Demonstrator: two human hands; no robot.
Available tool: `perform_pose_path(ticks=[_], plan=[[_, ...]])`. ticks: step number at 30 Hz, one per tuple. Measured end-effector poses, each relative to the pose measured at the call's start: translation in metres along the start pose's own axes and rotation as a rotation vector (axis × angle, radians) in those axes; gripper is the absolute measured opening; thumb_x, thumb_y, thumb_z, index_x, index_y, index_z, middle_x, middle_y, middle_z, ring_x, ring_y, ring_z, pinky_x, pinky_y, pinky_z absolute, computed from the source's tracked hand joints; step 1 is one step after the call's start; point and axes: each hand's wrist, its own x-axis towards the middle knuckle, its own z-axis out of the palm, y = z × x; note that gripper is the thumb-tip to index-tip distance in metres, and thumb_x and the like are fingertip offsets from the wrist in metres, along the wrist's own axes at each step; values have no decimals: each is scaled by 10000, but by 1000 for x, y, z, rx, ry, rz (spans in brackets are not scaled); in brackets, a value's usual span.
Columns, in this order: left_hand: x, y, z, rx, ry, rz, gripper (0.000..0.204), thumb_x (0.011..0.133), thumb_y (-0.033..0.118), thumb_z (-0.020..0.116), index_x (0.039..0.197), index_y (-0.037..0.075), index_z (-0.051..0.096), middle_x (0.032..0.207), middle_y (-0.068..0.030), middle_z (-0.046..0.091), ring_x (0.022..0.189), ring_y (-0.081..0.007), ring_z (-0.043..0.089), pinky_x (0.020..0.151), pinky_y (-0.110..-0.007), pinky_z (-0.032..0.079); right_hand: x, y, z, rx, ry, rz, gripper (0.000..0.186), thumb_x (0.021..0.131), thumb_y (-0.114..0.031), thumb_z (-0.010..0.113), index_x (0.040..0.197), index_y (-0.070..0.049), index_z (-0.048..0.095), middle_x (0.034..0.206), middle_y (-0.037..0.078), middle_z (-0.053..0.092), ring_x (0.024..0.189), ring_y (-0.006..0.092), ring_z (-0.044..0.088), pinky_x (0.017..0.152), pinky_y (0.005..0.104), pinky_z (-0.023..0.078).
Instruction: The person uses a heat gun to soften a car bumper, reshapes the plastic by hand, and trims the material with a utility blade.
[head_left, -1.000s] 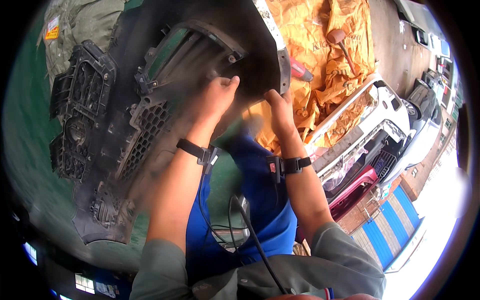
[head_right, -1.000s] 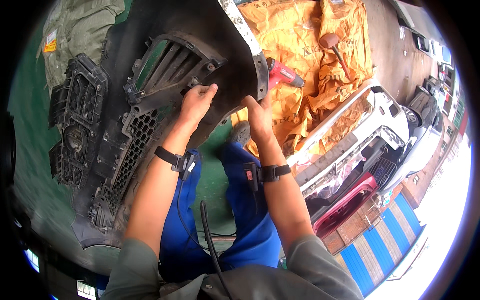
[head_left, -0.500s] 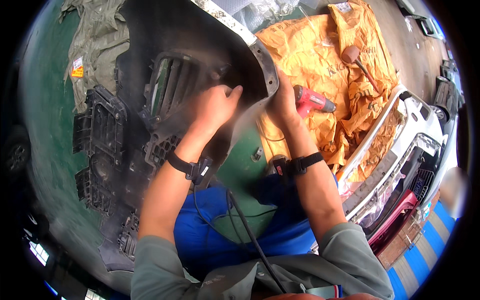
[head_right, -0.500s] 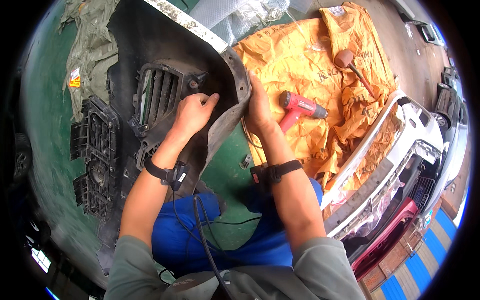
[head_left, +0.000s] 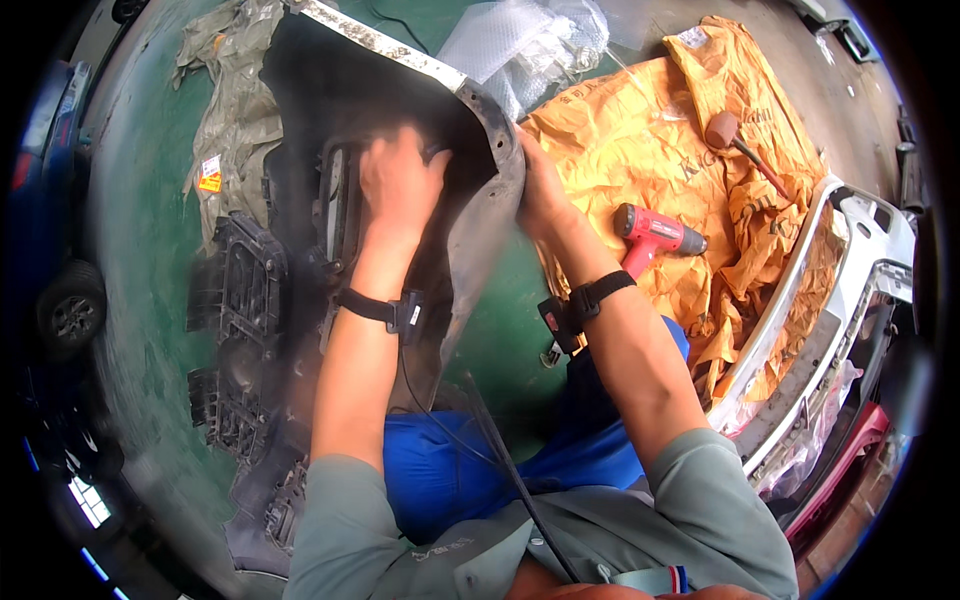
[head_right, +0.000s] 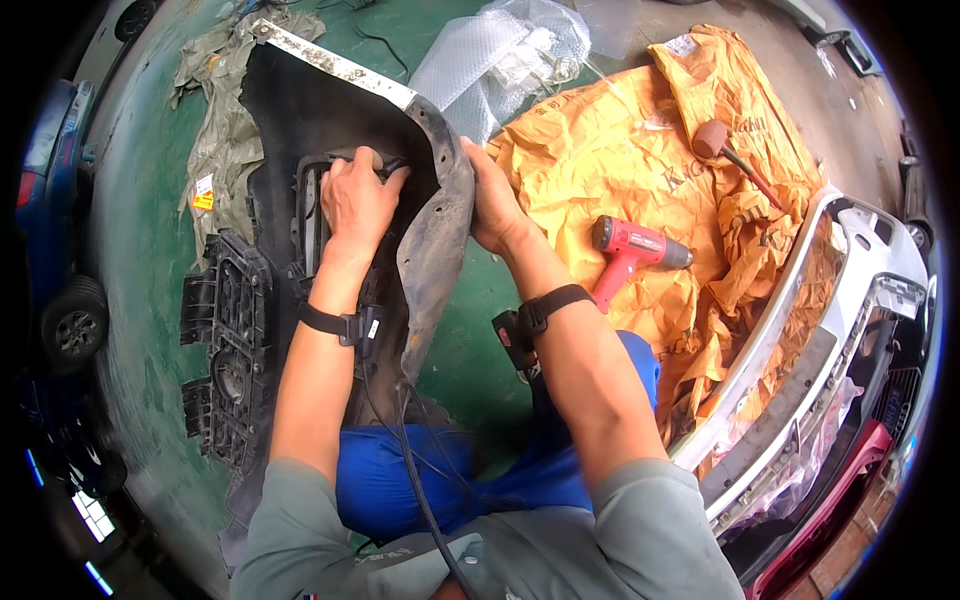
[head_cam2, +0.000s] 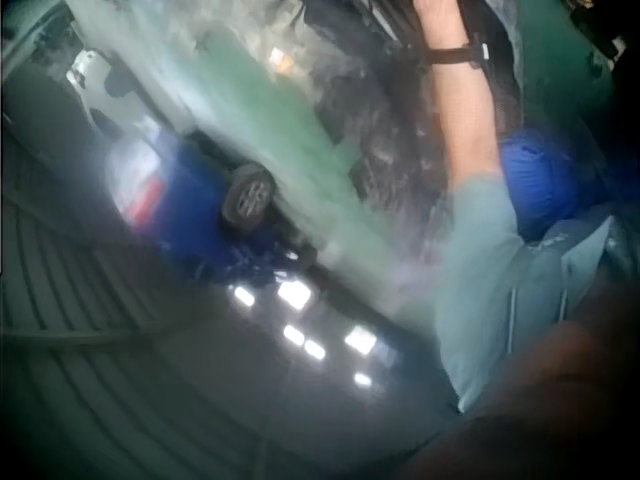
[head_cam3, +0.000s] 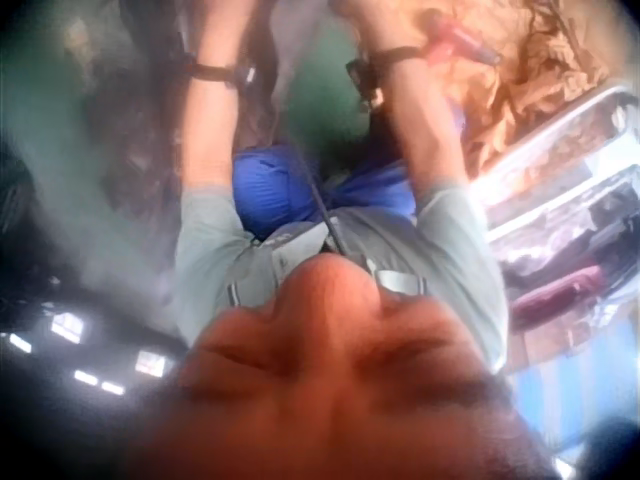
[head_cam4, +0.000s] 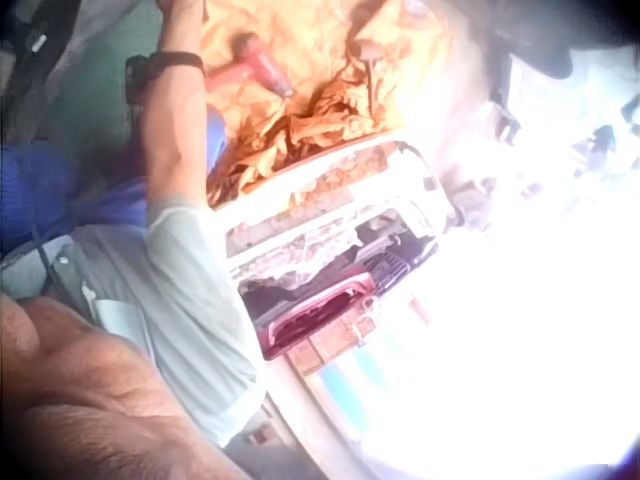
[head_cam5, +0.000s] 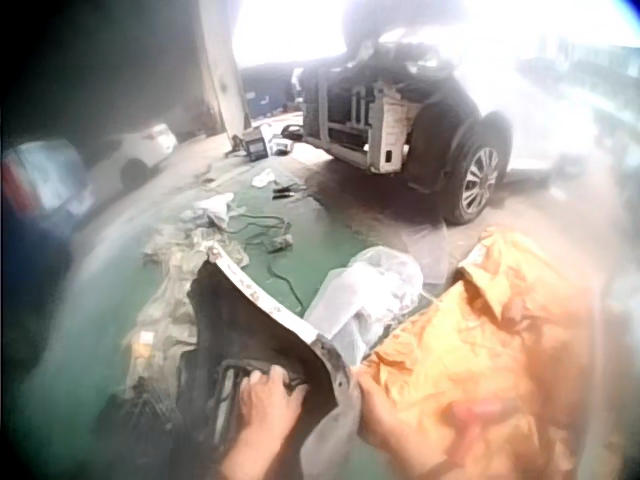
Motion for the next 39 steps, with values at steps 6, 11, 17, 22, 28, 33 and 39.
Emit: perform_pose_path(ticks=[6,11,17,22,28,33,39], plan=[[13,-1,-18,54,131,200,453,671,347,883,951,89,636,920,-87,677,973,-272,610,898,-399,426,-10,-10,-5,-34,-54,-26,465,1028,-472,472,1292,-117,618,1197,34,674,1070,183,617,952,362,493],[15,-17,8,34,59,235,533,705,416,855,1062,76,655,1042,-79,673,1060,-267,625,983,-411,397,-4,-9,5,-51,-64,-27,406,1025,-430,496,1230,-112,644,1143,31,684,1022,174,633,915,340,514],[45,-38,-28,57,-351,255,488,731,416,828,1056,81,685,1067,-98,684,1028,-302,641,949,-412,431,-15,-9,29,-58,-40,-63,414,1028,-396,483,1239,-77,641,1169,56,686,1027,188,642,922,348,522],[48,-46,-26,-109,-351,341,444,739,402,814,1025,73,732,1027,-107,711,1012,-307,650,930,-416,451,-4,-12,11,41,-139,-36,419,1024,-391,482,1225,-67,657,1157,68,705,1015,194,658,933,352,523],[53,-26,-11,-97,-518,390,390,707,386,829,884,46,754,913,-139,718,908,-333,673,801,-435,517,-1,-33,-9,-29,-85,41,548,982,-490,533,1240,-21,648,1129,118,725,972,225,684,921,347,533],[52,-15,-9,-140,-535,466,395,673,385,842,832,40,737,853,-137,696,849,-340,671,766,-438,524,-27,-48,4,-160,-54,-30,468,998,-418,560,1218,-15,655,1095,85,725,922,188,685,864,317,547],[29,-5,8,-220,-468,507,378,650,391,844,757,57,701,818,-91,650,844,-311,648,738,-421,523,-36,-56,-17,-437,18,38,319,931,-270,646,1150,-38,660,946,12,657,832,89,588,721,237,465]])
